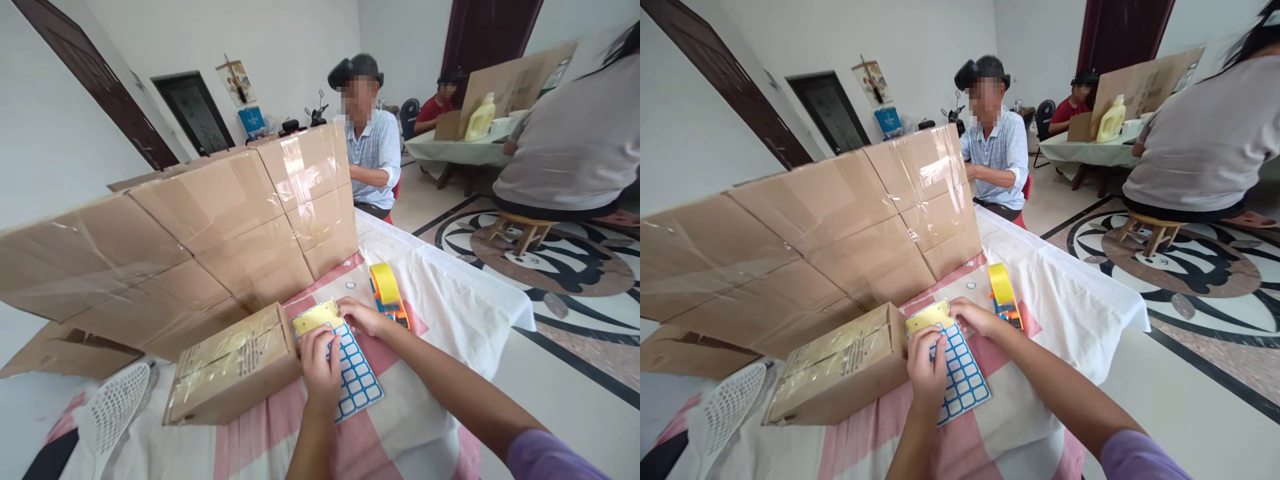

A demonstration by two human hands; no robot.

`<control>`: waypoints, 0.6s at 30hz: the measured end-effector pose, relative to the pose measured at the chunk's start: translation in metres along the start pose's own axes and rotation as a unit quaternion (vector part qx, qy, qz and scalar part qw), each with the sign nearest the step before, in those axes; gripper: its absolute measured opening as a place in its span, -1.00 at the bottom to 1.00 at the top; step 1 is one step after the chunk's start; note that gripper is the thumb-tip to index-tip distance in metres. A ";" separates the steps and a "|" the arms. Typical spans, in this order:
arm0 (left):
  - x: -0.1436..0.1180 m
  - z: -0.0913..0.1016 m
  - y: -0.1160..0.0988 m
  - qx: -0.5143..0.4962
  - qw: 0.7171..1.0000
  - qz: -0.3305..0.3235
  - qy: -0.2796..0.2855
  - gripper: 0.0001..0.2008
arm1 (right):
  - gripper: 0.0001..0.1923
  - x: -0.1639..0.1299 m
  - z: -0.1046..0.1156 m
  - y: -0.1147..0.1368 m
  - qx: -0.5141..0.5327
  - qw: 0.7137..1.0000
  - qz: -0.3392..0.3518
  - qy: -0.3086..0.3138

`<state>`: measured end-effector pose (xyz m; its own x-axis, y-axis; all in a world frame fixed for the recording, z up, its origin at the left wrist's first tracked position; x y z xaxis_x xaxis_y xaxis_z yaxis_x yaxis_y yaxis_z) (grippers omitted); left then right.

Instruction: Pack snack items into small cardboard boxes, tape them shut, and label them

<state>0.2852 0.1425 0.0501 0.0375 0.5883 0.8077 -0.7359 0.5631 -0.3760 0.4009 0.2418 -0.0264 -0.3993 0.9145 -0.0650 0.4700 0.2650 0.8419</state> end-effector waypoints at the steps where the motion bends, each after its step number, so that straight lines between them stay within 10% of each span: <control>1: -0.002 0.000 0.005 -0.023 0.999 0.023 -0.002 -0.92 | -0.87 0.001 0.003 0.002 -0.013 1.000 0.017 -0.016; 12: -0.014 -0.001 0.029 -0.110 0.975 0.191 -0.004 -0.80 | -0.63 -0.026 0.029 0.060 -0.215 0.901 0.294 -0.234; 18: -0.016 -0.010 0.028 -0.001 0.987 0.155 0.031 -0.77 | -0.85 -0.048 -0.048 0.064 -0.345 0.861 0.365 0.080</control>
<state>0.2708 0.1542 0.0219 -0.1473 0.7674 0.6240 -0.7175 0.3513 -0.6015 0.4118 0.2004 0.0561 -0.3250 0.6926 0.6440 0.0829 -0.6575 0.7489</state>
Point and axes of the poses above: each hand's wrist, its own x-axis towards the middle knuckle, its own z-axis out of the back of the hand, y = z × x, the point moved 9 cm from there along x, towards the middle knuckle, and after that the axes turned 15 degrees about x, right-handed, at the moved point
